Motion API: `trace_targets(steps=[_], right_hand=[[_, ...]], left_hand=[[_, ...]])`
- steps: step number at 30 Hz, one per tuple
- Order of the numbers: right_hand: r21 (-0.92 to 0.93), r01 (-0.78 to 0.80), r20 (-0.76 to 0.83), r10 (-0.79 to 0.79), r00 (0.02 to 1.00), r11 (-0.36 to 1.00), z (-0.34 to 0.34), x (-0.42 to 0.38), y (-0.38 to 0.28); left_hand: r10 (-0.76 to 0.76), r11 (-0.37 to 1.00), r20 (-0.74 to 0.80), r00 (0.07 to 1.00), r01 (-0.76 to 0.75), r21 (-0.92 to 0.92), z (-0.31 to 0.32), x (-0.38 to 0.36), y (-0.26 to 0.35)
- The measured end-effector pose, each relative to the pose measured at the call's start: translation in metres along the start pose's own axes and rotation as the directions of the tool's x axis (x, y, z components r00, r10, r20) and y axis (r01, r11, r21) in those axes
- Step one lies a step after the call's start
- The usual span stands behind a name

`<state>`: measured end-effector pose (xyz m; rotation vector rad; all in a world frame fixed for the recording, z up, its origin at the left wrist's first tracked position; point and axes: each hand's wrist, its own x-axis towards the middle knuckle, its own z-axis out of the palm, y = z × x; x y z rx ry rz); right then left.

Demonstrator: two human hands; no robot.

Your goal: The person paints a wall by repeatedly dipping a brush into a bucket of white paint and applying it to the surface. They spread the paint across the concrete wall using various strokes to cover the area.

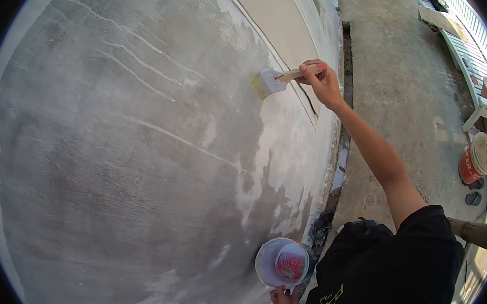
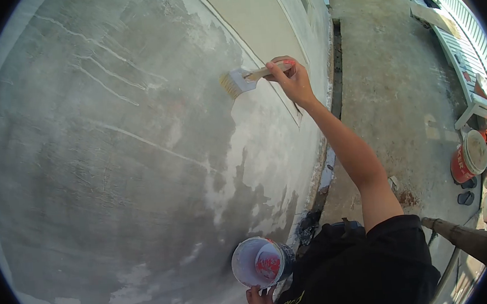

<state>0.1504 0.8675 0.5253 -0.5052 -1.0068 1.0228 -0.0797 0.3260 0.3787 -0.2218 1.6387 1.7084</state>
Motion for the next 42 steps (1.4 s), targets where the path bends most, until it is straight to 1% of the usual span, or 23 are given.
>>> trace_targets(steps=[3,6,8,10,12,14,17,18,19,20,22,23,24,25,26,28,30,31,33,34,36,40,42], right_hand=[[-0.110,0.088,-0.159,-0.105,0.982,0.990,-0.015,0.046,0.005],[-0.229,0.197,-0.202,-0.244,0.948,0.953,-0.014,0.071,0.008],[-0.318,0.243,-0.216,-0.320,0.923,0.916,0.000,0.069,0.007],[-0.488,0.241,-0.119,-0.338,0.934,0.839,0.028,0.039,-0.021],[-0.460,0.336,-0.029,-0.393,0.919,0.822,0.049,0.004,-0.039],[-0.337,0.427,0.062,-0.433,0.899,0.839,0.061,-0.030,-0.054],[-0.221,0.425,0.251,-0.369,0.895,0.878,0.067,-0.073,-0.076],[-0.167,0.411,0.307,-0.349,0.886,0.896,0.066,-0.077,-0.079],[-0.122,0.384,0.341,-0.325,0.882,0.915,0.064,-0.074,-0.075],[-0.077,0.297,0.315,-0.259,0.913,0.952,0.059,-0.067,-0.073],[0.041,0.122,0.295,-0.129,0.947,0.992,0.052,-0.039,-0.071],[0.038,0.071,0.253,-0.078,0.964,0.997,0.047,-0.020,-0.066],[0.041,0.023,0.222,-0.032,0.974,0.999,0.041,0.000,-0.061],[0.029,0.025,0.173,-0.030,0.984,0.999,0.035,0.019,-0.057],[0.024,0.028,0.129,-0.031,0.991,0.999,0.029,0.039,-0.053],[-0.007,0.131,0.009,-0.131,0.991,0.991,0.017,0.074,-0.043],[-0.118,0.202,-0.043,-0.208,0.977,0.972,0.008,0.101,-0.048],[-0.167,0.244,-0.039,-0.254,0.966,0.955,0.011,0.112,-0.048],[-0.284,0.319,-0.042,-0.344,0.938,0.904,0.009,0.123,-0.050],[-0.344,0.343,-0.030,-0.375,0.927,0.874,0.012,0.120,-0.053],[-0.470,0.376,-0.011,-0.431,0.902,0.799,0.033,0.102,-0.062],[-0.448,0.565,0.152,-0.563,0.812,0.693,0.080,0.017,-0.091],[-0.370,0.615,0.291,-0.542,0.788,0.696,0.089,-0.027,-0.102]], left_hand=[[-0.001,1.000,-0.023,1.000,0.001,-0.008,-0.008,-0.002,-0.007],[-0.018,0.976,0.008,1.000,0.016,0.216,-0.034,0.008,-0.018],[-0.024,0.991,0.014,1.000,0.022,0.132,-0.055,0.031,-0.032],[-0.058,0.998,0.028,0.998,0.059,-0.030,-0.064,0.045,-0.033],[-0.067,0.998,0.047,0.997,0.068,-0.009,-0.080,0.065,-0.037],[-0.071,0.997,0.055,0.996,0.072,-0.005,-0.088,0.076,-0.038],[-0.065,0.996,0.116,0.991,0.057,0.069,-0.078,0.081,-0.028],[0.030,0.930,0.227,0.974,-0.110,0.351,-0.073,0.079,-0.024],[0.091,0.765,0.359,0.929,-0.296,0.572,-0.068,0.076,-0.020],[0.112,0.523,0.496,0.861,-0.475,0.707,-0.062,0.073,-0.015],[0.168,0.257,0.586,0.793,-0.609,0.750,-0.046,0.054,-0.002],[0.195,0.121,0.624,0.757,-0.650,0.750,-0.041,0.048,0.000],[0.204,0.546,0.411,0.888,-0.452,0.706,-0.045,0.056,-0.008],[0.110,0.866,0.214,0.971,-0.199,0.458,-0.053,0.070,-0.019],[-0.066,0.996,0.086,0.994,0.060,0.070,-0.058,0.082,-0.030],[-0.052,0.998,0.058,0.997,0.050,0.040,-0.063,0.089,-0.046],[-0.056,0.998,-0.007,0.998,0.057,0.007,-0.073,0.090,-0.059],[-0.052,0.998,-0.041,0.998,0.054,0.039,-0.074,0.091,-0.062],[-0.022,1.000,-0.001,1.000,0.022,-0.005,-0.101,0.113,-0.083],[-0.010,1.000,0.028,1.000,0.011,-0.017,-0.108,0.122,-0.090],[-0.054,0.998,-0.030,0.998,0.055,0.016,-0.106,0.122,-0.087],[-0.116,0.992,-0.036,0.993,0.118,0.052,-0.107,0.128,-0.076],[-0.142,0.988,0.007,0.990,0.141,0.058,-0.102,0.128,-0.065]])
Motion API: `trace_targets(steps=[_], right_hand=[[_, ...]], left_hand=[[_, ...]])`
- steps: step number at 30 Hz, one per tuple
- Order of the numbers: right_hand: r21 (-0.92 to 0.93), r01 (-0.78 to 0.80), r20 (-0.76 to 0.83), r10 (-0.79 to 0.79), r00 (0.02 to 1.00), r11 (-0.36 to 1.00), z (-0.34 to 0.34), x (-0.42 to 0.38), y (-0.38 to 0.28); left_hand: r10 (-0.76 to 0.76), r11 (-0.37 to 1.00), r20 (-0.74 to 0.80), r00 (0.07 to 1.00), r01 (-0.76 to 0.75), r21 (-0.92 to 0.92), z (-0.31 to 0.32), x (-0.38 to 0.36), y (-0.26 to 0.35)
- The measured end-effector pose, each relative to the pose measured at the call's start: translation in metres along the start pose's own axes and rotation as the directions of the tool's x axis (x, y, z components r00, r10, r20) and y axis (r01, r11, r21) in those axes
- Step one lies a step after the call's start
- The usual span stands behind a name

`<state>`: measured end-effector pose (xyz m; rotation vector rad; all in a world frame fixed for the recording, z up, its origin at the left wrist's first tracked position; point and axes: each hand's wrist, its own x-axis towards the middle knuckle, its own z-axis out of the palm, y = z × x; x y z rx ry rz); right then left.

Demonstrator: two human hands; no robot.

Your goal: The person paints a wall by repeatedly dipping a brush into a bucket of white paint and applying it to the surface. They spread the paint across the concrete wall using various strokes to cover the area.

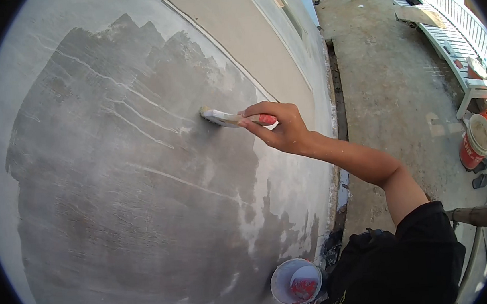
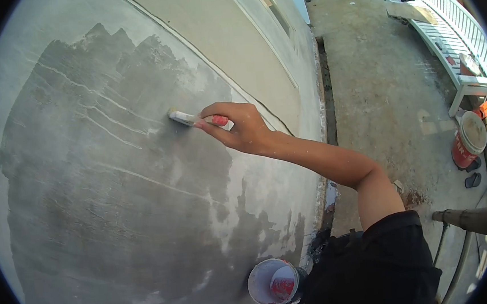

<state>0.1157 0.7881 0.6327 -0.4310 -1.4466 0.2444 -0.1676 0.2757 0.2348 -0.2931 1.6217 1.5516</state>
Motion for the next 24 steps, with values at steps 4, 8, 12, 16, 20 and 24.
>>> trace_targets(steps=[4,8,12,16,20,24], right_hand=[[0.253,-0.083,0.212,0.029,0.977,0.964,-0.007,-0.033,-0.042],[0.407,-0.307,0.279,0.203,0.939,0.860,-0.012,-0.006,-0.015],[0.428,-0.465,0.201,0.421,0.885,0.775,-0.016,0.039,0.058],[0.338,-0.383,-0.030,0.417,0.908,0.860,-0.033,0.081,0.113],[0.168,-0.237,-0.215,0.270,0.939,0.957,-0.044,0.102,0.152],[-0.017,-0.170,-0.227,0.162,0.960,0.985,-0.022,0.081,0.110]], left_hand=[[0.061,0.998,0.145,0.988,-0.063,0.015,0.013,-0.008,0.016],[0.073,0.996,0.099,0.992,-0.077,0.036,0.050,-0.054,0.035],[0.104,0.994,0.076,0.992,-0.105,0.016,0.053,-0.075,0.026],[0.126,0.991,-0.028,0.992,-0.124,0.055,0.091,-0.132,0.039],[0.138,0.982,-0.038,0.990,-0.131,0.137,0.061,-0.108,0.014],[0.102,0.990,-0.014,0.995,-0.101,0.096,0.059,-0.112,0.018]])
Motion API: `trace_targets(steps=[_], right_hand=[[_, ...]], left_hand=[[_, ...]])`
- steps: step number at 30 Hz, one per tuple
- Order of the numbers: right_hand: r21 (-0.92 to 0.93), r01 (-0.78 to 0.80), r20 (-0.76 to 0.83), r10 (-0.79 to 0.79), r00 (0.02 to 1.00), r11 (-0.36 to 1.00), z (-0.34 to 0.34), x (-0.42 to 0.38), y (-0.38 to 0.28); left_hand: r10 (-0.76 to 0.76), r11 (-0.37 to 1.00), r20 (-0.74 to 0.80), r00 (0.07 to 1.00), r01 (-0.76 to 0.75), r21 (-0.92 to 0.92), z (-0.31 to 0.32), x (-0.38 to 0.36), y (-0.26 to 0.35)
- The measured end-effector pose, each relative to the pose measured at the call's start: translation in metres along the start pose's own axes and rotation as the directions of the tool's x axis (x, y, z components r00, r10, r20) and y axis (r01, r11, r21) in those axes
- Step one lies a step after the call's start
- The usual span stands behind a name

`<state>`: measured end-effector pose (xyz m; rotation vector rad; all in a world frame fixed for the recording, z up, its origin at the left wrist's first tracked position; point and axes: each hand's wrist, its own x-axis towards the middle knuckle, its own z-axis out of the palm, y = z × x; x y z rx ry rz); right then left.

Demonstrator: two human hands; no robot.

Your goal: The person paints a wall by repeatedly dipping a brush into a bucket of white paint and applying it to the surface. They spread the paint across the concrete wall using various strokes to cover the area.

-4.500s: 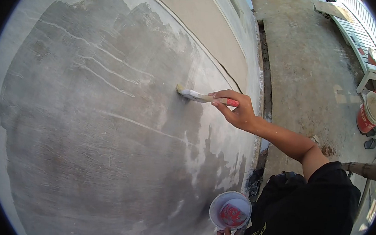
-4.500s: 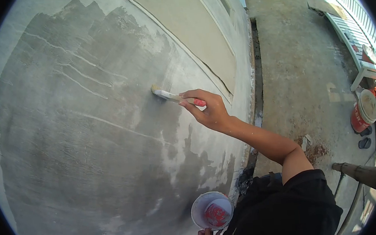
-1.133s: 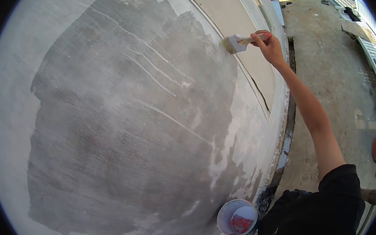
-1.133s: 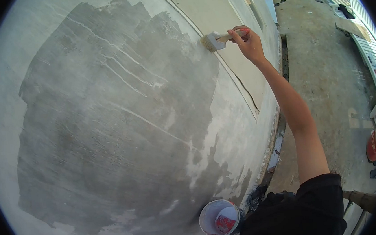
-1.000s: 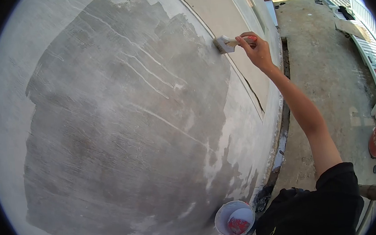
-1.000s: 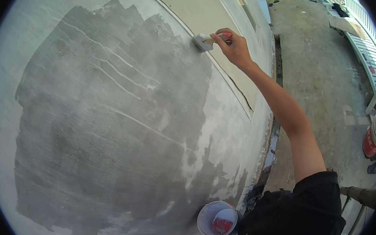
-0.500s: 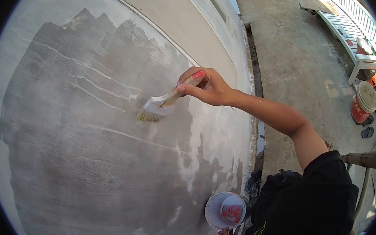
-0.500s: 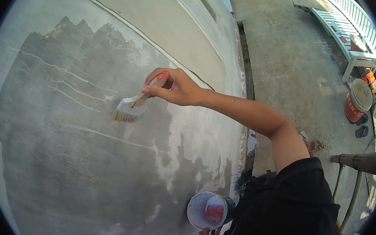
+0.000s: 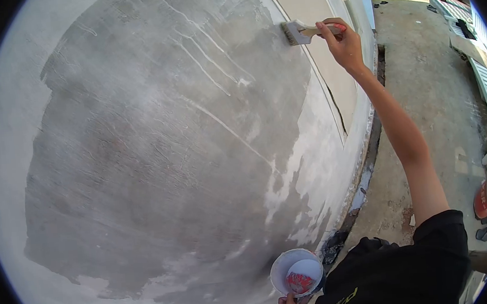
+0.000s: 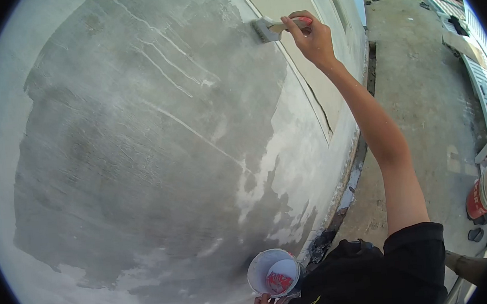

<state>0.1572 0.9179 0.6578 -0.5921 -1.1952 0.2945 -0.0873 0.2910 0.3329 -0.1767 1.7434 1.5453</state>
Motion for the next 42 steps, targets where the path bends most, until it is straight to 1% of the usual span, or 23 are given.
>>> trace_targets(steps=[1,2,3,4,5,8,9,10,12,14,16,18,20,23,26,28,30,32,34,37,38,40,42], right_hand=[[0.030,0.122,0.012,-0.122,0.992,0.992,0.006,-0.018,-0.022],[-0.014,0.095,0.067,-0.094,0.993,0.995,0.006,-0.040,-0.049],[0.031,0.136,0.113,-0.139,0.984,0.990,0.003,-0.061,-0.077],[0.114,0.212,0.139,-0.227,0.964,0.971,0.003,-0.081,-0.089],[0.184,0.179,0.214,-0.217,0.952,0.967,-0.002,-0.100,-0.102],[0.336,0.014,0.435,-0.169,0.884,0.942,-0.016,-0.139,-0.128],[0.370,-0.007,0.431,-0.165,0.887,0.929,-0.015,-0.148,-0.120],[0.354,-0.126,0.456,-0.053,0.888,0.927,-0.019,-0.148,-0.115],[0.338,-0.352,0.514,0.142,0.846,0.873,-0.023,-0.136,-0.097],[0.442,-0.487,0.439,0.292,0.850,0.753,-0.017,-0.121,-0.052],[0.410,-0.503,0.348,0.379,0.857,0.761,-0.023,-0.102,-0.011],[0.368,-0.424,0.207,0.371,0.905,0.828,-0.032,-0.086,0.030],[0.249,-0.365,0.056,0.363,0.930,0.897,-0.042,-0.075,0.054],[0.113,-0.329,-0.027,0.334,0.942,0.937,-0.042,-0.085,0.080],[0.051,-0.330,0.049,0.327,0.944,0.943,-0.036,-0.125,0.048],[-0.009,-0.292,0.174,0.289,0.941,0.956,-0.039,-0.158,0.001],[0.036,-0.239,0.245,0.224,0.943,0.970,-0.042,-0.197,-0.038],[0.078,-0.322,0.359,0.274,0.892,0.944,-0.052,-0.229,-0.074],[0.136,-0.438,0.479,0.328,0.814,0.888,-0.058,-0.261,-0.090],[0.227,-0.562,0.551,0.371,0.747,0.795,-0.060,-0.281,-0.079],[0.190,-0.717,0.579,0.513,0.634,0.671,-0.062,-0.278,-0.067],[0.060,-0.745,0.523,0.615,0.591,0.664,-0.068,-0.240,-0.050],[0.307,-0.699,0.416,0.569,0.709,0.646,-0.063,-0.223,0.004]], left_hand=[[0.014,1.000,0.008,1.000,-0.013,-0.021,-0.004,0.006,-0.004],[0.028,0.999,0.015,0.999,-0.027,-0.040,-0.006,0.012,-0.005],[0.026,1.000,0.018,1.000,-0.025,-0.010,-0.003,0.011,0.000],[0.024,1.000,0.017,1.000,-0.024,0.020,0.003,0.006,0.008],[0.021,0.998,0.014,1.000,-0.022,0.050,0.005,0.003,0.013],[0.039,0.993,0.182,0.983,-0.017,-0.119,-0.019,0.038,0.003],[0.032,0.994,0.188,0.982,-0.012,-0.109,-0.024,0.041,0.000],[0.033,0.994,0.193,0.981,-0.012,-0.106,-0.028,0.046,-0.002],[0.021,0.994,0.176,0.984,-0.002,-0.105,-0.023,0.041,0.004],[-0.013,0.993,0.131,0.991,0.027,-0.112,-0.018,0.026,0.009],[-0.002,0.990,0.109,0.994,0.017,-0.137,-0.023,0.026,0.004],[0.033,0.990,0.083,0.996,-0.022,-0.138,-0.008,0.001,0.017],[0.036,0.992,0.020,0.999,-0.033,-0.125,0.016,-0.027,0.028],[0.021,0.996,-0.047,0.999,-0.025,-0.091,0.019,-0.035,0.030],[0.021,0.996,-0.048,0.999,-0.025,-0.082,0.023,-0.034,0.033],[0.021,0.997,-0.056,0.998,-0.025,-0.070,0.028,-0.037,0.038],[0.015,0.999,-0.073,0.997,-0.018,-0.048,0.038,-0.039,0.043],[-0.001,0.999,-0.034,0.999,-0.001,-0.049,0.041,-0.035,0.044],[-0.005,0.998,0.014,1.000,0.006,-0.058,0.050,-0.036,0.049],[-0.008,1.000,0.035,0.999,0.009,-0.022,0.060,-0.037,0.055],[-0.002,1.000,0.042,0.999,0.003,-0.014,0.062,-0.037,0.056],[0.009,1.000,0.038,0.999,-0.008,-0.013,0.060,-0.037,0.055],[0.016,0.999,0.036,0.999,-0.015,-0.028,0.060,-0.037,0.053]])
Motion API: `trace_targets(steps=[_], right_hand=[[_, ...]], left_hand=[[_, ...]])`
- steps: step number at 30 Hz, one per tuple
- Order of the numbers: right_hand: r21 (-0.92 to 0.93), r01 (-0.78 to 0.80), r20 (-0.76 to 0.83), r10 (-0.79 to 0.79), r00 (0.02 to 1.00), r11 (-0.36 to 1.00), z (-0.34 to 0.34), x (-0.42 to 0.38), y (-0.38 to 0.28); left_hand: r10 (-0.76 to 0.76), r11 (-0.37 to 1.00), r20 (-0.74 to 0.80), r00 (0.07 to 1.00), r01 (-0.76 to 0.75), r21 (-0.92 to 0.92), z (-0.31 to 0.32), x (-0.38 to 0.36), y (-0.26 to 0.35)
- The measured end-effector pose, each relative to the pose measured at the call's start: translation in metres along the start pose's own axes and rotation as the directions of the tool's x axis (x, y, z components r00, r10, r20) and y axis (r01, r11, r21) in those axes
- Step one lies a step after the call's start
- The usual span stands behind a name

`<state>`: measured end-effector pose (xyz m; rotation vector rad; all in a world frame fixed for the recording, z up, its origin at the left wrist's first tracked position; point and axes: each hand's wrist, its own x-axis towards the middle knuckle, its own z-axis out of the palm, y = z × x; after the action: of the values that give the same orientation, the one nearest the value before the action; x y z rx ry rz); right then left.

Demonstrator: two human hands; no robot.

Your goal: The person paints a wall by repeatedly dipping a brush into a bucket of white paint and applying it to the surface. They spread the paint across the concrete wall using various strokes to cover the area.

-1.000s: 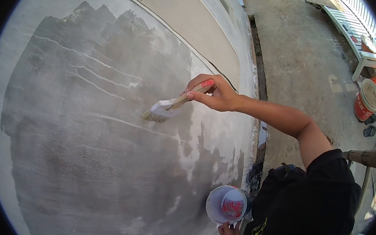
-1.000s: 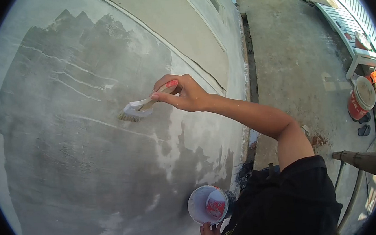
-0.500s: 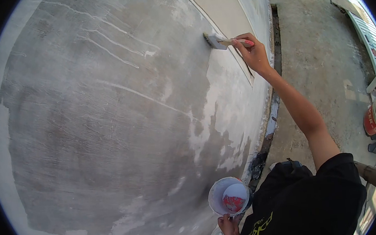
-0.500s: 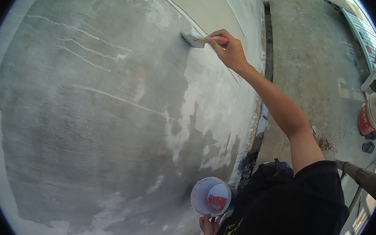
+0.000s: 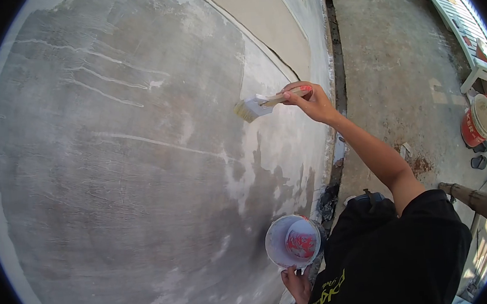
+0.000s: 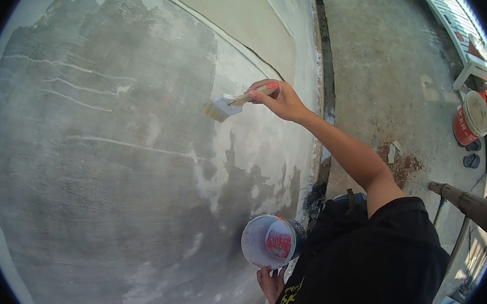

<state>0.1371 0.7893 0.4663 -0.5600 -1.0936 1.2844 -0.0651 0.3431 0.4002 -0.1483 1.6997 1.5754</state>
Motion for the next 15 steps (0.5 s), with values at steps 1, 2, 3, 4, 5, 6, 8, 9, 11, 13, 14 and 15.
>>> trace_targets(steps=[1,2,3,4,5,6,8,9,11,13,14,15], right_hand=[[-0.008,0.017,-0.035,-0.017,0.999,1.000,-0.012,0.022,0.000],[-0.015,0.032,-0.067,-0.033,0.997,0.999,-0.022,0.042,0.000],[-0.018,0.070,-0.108,-0.072,0.992,0.997,-0.034,0.063,0.003],[-0.024,0.106,-0.150,-0.108,0.983,0.994,-0.045,0.083,0.005],[-0.092,0.131,-0.207,-0.148,0.967,0.987,-0.053,0.098,0.003],[-0.166,0.150,-0.266,-0.190,0.945,0.975,-0.063,0.111,0.001],[-0.198,0.193,-0.304,-0.248,0.920,0.961,-0.066,0.118,0.006],[-0.217,0.200,-0.307,-0.261,0.915,0.955,-0.062,0.118,0.008],[-0.383,0.185,-0.279,-0.304,0.911,0.905,-0.043,0.104,0.004],[-0.542,0.195,-0.227,-0.366,0.903,0.817,-0.012,0.067,-0.006],[-0.564,0.105,-0.194,-0.255,0.947,0.819,0.002,0.042,-0.020],[-0.530,0.175,-0.136,-0.287,0.948,0.830,0.015,0.020,-0.027]], left_hand=[[0.004,1.000,-0.005,1.000,-0.004,-0.016,-0.001,-0.001,-0.001],[0.002,1.000,-0.006,1.000,-0.002,-0.029,-0.006,0.000,-0.003],[-0.002,0.999,-0.007,1.000,0.002,-0.043,-0.010,0.002,-0.006],[-0.010,0.998,-0.009,1.000,0.010,-0.055,-0.013,0.003,-0.008],[-0.009,0.998,-0.012,1.000,0.008,-0.056,-0.015,0.002,-0.009],[-0.002,0.998,-0.024,1.000,0.000,-0.058,-0.015,0.001,-0.011],[0.006,0.999,-0.045,0.999,-0.008,-0.048,-0.017,0.001,-0.012],[0.003,0.999,-0.042,0.999,-0.005,-0.042,-0.019,0.001,-0.013],[0.004,0.999,-0.039,0.999,-0.005,-0.040,-0.020,0.004,-0.014],[-0.001,0.999,-0.046,0.999,-0.001,-0.041,-0.015,0.005,-0.011],[-0.007,0.999,-0.050,0.999,0.006,-0.038,-0.014,0.005,-0.010],[-0.008,0.999,-0.040,0.999,0.007,-0.035,-0.012,0.007,-0.008]])
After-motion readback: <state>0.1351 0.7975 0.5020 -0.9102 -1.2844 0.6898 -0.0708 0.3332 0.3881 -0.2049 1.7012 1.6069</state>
